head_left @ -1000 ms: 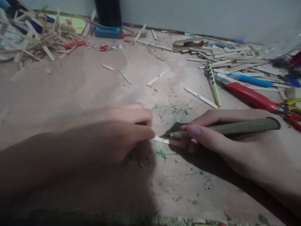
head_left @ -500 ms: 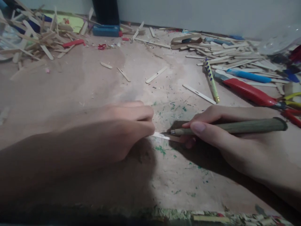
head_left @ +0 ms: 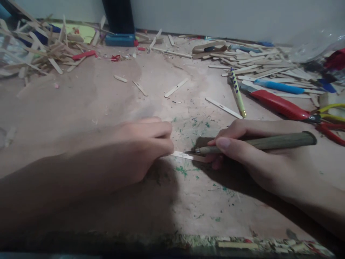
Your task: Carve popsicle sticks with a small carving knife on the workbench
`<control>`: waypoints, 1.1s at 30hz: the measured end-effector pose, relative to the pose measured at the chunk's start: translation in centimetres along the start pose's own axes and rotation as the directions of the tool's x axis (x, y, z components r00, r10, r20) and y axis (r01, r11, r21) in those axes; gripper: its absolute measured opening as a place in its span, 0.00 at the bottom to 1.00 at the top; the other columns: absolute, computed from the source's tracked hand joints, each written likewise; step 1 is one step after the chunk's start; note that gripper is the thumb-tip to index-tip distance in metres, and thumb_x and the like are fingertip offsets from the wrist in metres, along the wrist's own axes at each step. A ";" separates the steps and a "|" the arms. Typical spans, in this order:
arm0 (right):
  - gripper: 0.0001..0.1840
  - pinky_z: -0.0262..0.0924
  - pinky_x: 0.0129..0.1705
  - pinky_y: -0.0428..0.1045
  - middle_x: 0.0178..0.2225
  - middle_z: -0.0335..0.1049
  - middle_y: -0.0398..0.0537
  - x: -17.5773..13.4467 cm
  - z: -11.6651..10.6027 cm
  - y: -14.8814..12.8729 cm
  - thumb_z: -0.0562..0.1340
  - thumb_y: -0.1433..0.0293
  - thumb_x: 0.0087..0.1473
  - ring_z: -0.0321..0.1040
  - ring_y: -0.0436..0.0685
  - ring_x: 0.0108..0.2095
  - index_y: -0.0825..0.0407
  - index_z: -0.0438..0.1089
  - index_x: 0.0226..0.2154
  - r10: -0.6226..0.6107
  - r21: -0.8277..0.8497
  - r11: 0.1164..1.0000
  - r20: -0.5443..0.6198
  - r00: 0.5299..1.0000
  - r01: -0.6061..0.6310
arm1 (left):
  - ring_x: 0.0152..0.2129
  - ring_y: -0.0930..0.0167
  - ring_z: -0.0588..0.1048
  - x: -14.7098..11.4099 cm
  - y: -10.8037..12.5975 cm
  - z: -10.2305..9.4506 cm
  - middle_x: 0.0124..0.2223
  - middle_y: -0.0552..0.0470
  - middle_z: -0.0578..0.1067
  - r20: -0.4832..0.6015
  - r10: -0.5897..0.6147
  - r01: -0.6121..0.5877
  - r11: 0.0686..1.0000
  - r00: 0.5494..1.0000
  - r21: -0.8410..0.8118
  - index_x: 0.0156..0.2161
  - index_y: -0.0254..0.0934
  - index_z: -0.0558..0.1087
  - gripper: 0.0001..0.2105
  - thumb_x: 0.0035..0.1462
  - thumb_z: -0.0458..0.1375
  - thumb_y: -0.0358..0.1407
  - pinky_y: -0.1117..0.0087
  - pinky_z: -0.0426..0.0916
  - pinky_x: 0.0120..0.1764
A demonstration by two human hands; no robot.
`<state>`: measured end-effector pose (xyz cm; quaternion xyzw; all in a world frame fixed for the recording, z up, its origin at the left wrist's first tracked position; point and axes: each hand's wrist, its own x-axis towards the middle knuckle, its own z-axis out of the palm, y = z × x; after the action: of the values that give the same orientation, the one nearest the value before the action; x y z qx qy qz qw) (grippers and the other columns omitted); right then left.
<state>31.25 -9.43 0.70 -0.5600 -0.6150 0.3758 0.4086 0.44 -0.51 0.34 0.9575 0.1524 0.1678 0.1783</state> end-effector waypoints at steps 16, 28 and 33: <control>0.22 0.43 0.16 0.48 0.16 0.70 0.38 2.9 0.0 0.0 0.86 0.47 0.57 0.55 0.50 0.15 0.44 0.85 0.29 0.126 0.338 0.936 -0.068 0.990 -0.096 | 0.41 0.64 0.81 -0.3 -1.0 -0.1 0.46 0.51 0.87 0.050 0.182 -0.187 0.970 0.982 0.155 0.46 0.45 0.83 0.12 0.83 0.64 0.25 0.62 0.74 0.50; 0.33 0.49 0.19 0.47 0.24 0.75 0.40 3.9 -3.0 -2.5 0.91 0.41 0.46 0.59 0.50 0.20 0.45 0.82 0.33 0.124 0.159 0.980 -0.039 0.992 -0.117 | 0.34 0.63 0.77 -0.8 1.8 0.0 0.42 0.50 0.84 -0.125 0.148 -0.092 0.923 0.981 0.372 0.48 0.41 0.81 0.10 0.73 0.60 0.24 0.58 0.72 0.42; 0.27 0.56 0.20 0.50 0.24 0.76 0.43 4.1 -4.4 -2.1 0.86 0.41 0.51 0.63 0.52 0.17 0.45 0.89 0.36 0.183 0.070 0.980 0.079 0.980 -0.188 | 0.47 0.57 0.88 -3.3 4.6 1.5 0.56 0.44 0.91 0.007 0.103 -0.097 0.911 0.995 0.402 0.69 0.39 0.82 0.19 0.87 0.68 0.50 0.54 0.83 0.58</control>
<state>34.39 -5.54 4.66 -0.5848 -0.5594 0.4556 0.3706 -0.91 -6.19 -0.05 0.9790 0.1354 0.1488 -0.0319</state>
